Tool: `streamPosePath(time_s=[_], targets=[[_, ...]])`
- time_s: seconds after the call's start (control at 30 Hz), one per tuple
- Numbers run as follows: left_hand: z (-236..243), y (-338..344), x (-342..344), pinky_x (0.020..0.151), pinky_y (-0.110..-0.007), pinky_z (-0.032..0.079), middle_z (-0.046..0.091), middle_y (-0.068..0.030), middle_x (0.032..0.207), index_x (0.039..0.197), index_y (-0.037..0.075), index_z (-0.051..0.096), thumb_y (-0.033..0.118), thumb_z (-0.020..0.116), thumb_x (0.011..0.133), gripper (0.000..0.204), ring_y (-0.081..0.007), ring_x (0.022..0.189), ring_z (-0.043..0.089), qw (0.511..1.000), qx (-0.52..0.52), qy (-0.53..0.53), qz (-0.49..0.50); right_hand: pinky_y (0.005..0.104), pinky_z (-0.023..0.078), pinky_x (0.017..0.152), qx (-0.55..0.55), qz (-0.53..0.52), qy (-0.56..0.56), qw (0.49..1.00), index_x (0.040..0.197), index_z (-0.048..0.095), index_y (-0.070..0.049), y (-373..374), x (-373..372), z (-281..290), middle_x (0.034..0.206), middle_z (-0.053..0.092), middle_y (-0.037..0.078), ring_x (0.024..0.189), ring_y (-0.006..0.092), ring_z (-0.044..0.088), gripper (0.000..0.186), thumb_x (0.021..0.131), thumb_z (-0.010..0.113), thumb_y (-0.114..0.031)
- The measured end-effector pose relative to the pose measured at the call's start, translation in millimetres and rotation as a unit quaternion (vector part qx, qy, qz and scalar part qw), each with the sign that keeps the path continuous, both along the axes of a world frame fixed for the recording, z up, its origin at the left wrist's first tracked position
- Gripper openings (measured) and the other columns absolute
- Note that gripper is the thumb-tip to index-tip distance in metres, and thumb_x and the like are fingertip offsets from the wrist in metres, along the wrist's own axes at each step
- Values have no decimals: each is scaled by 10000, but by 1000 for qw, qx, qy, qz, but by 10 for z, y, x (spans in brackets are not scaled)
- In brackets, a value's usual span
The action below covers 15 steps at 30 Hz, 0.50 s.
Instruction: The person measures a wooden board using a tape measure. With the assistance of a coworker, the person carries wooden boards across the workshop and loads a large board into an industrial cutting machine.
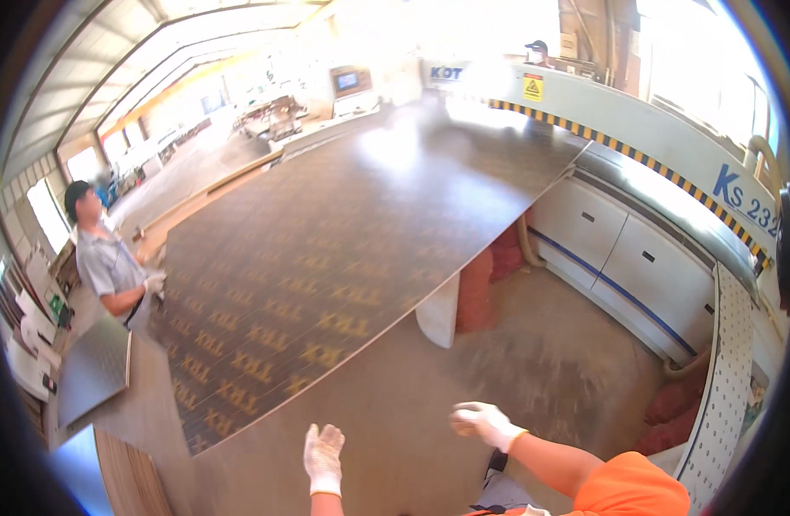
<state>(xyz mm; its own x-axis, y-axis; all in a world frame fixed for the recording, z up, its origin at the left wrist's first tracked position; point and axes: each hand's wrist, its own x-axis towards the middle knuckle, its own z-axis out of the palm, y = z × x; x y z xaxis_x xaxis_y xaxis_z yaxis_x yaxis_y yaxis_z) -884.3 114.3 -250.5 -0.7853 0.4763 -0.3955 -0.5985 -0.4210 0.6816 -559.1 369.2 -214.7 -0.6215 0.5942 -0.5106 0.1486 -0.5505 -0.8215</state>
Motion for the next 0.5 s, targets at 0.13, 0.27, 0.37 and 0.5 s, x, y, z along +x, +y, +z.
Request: streamPosePath(time_s=[0.13,0.27,0.37,0.5], targets=[[295,1489,632,1096,-480,575,696,-251,1350,1620,-25,461,236,687,1064,654,-357,1214,709,975,-93,145,-142,327,564,734,-29,-216,4,976,1397,607,46,1015,1464,-302,1028,706,96,856,183,682,424,1045,722,-162],[629,2878,913,1005,-348,586,712,-214,1364,1577,-46,518,132,743,1020,627,-223,1153,714,939,-117,251,-206,279,488,645,-56,-255,26,965,1339,618,54,1898,2246,-299,961,662,57,769,140,623,341,1028,682,-71],[922,3977,1065,965,-294,574,724,-179,1362,1572,-60,519,135,758,1011,641,-171,1148,697,894,-140,337,-260,275,504,664,-37,-288,33,956,1348,647,57,2653,2453,-324,980,695,71,768,138,636,381,1005,708,-100],[942,5257,1073,1065,-359,571,739,-220,1361,1523,-50,585,167,794,978,623,-251,1224,737,818,-182,484,-254,311,574,848,103,-259,-162,947,1440,672,19,3658,2428,-214,1193,782,128,953,191,733,562,970,766,-276]])
